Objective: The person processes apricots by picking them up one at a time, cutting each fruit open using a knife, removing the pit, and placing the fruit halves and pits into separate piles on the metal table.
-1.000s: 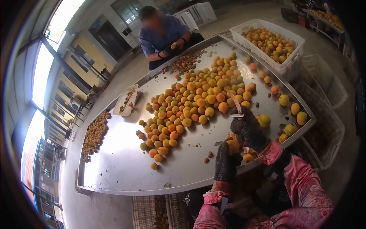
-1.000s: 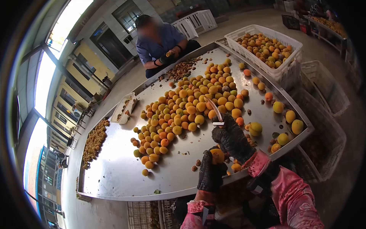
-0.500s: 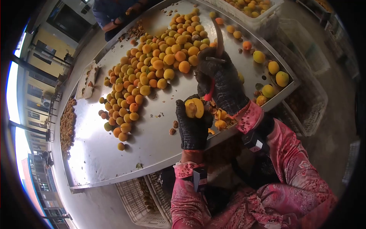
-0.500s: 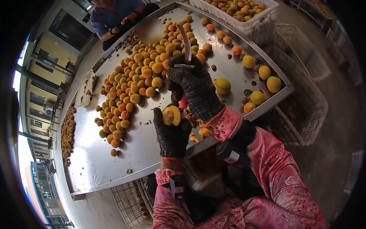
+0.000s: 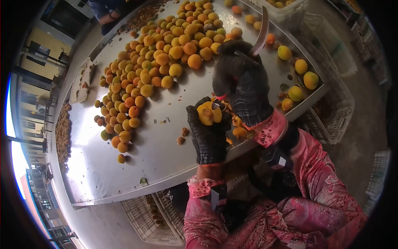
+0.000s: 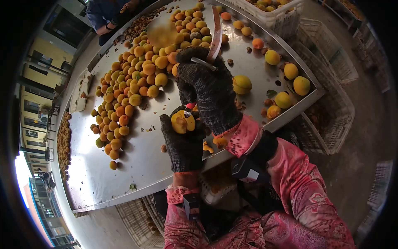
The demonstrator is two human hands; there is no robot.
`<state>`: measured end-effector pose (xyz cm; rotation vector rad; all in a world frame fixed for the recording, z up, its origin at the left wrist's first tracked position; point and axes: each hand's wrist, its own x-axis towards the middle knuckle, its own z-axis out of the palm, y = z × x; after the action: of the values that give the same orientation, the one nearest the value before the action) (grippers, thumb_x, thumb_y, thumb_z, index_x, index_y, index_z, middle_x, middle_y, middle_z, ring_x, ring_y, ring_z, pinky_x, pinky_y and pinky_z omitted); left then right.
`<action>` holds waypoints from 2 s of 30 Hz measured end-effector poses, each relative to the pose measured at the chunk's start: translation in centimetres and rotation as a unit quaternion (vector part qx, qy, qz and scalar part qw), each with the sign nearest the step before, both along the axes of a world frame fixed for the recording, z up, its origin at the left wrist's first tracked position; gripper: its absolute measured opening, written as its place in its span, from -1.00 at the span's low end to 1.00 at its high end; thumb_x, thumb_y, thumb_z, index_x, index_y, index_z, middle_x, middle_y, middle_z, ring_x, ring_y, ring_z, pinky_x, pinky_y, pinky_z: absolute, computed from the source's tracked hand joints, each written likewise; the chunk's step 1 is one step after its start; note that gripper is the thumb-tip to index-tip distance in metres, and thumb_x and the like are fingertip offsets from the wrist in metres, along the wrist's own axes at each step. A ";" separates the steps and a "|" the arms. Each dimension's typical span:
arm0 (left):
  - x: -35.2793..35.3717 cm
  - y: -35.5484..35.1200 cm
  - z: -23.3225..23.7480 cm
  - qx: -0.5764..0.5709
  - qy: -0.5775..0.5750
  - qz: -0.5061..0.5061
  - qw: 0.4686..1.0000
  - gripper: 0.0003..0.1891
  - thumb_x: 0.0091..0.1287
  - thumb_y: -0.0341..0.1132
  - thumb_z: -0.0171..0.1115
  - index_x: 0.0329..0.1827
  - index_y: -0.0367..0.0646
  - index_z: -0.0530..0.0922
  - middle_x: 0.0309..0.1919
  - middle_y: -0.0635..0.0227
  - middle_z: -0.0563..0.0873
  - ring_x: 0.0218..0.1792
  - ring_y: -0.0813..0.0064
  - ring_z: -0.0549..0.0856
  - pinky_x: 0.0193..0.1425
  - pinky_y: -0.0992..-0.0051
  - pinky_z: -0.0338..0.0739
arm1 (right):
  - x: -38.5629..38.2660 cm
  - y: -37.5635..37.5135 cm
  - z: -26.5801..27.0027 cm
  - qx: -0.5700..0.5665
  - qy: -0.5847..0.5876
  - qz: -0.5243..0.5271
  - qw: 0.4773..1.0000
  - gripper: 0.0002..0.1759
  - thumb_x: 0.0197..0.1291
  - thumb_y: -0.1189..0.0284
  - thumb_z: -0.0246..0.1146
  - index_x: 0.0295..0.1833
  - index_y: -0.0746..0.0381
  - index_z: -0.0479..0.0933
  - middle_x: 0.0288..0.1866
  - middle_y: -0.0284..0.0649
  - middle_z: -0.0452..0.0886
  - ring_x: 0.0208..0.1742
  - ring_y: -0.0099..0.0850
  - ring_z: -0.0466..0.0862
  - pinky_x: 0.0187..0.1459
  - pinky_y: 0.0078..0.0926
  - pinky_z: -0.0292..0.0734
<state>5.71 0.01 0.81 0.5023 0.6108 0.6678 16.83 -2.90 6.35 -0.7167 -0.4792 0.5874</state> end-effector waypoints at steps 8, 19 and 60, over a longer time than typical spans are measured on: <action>-0.5 -0.3 -0.5 0.007 0.012 0.054 0.998 -0.55 0.34 -0.02 -0.01 0.09 -0.20 0.37 -0.15 0.20 0.55 -0.24 0.33 0.61 -0.25 0.48 0.55 | -2.3 -0.5 -0.9 -0.036 -0.160 -0.030 0.986 -0.78 0.10 0.53 0.21 -0.12 0.28 0.41 -0.43 -0.25 0.52 -0.49 -0.52 0.55 -0.49 -0.59 0.46; -0.8 0.0 -3.2 0.254 0.111 0.082 0.957 -0.63 0.27 -0.39 0.05 0.13 -0.25 0.29 -0.12 0.24 0.47 -0.23 0.43 0.56 -0.31 0.51 0.51 | -3.3 -1.9 -2.0 -0.099 -0.377 -0.107 0.915 -0.76 0.17 0.49 0.16 -0.04 0.31 0.42 -0.29 -0.23 0.57 -0.34 -0.50 0.59 -0.27 -0.51 0.54; -1.0 0.0 -2.2 0.707 0.354 0.048 0.610 -0.67 -0.05 -0.49 0.28 -0.19 -0.22 0.44 -0.34 0.10 0.55 -0.27 0.11 0.58 -0.18 0.32 0.46 | 1.3 0.5 -4.2 0.009 0.168 0.208 0.963 -0.80 0.10 0.29 0.19 -0.21 0.13 0.45 -0.53 -0.35 0.44 -0.60 -0.53 0.44 -0.58 -0.63 0.36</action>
<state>4.68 0.00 -1.41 2.3519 0.7437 0.9796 18.11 -2.41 2.19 -0.4834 -0.3160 1.0788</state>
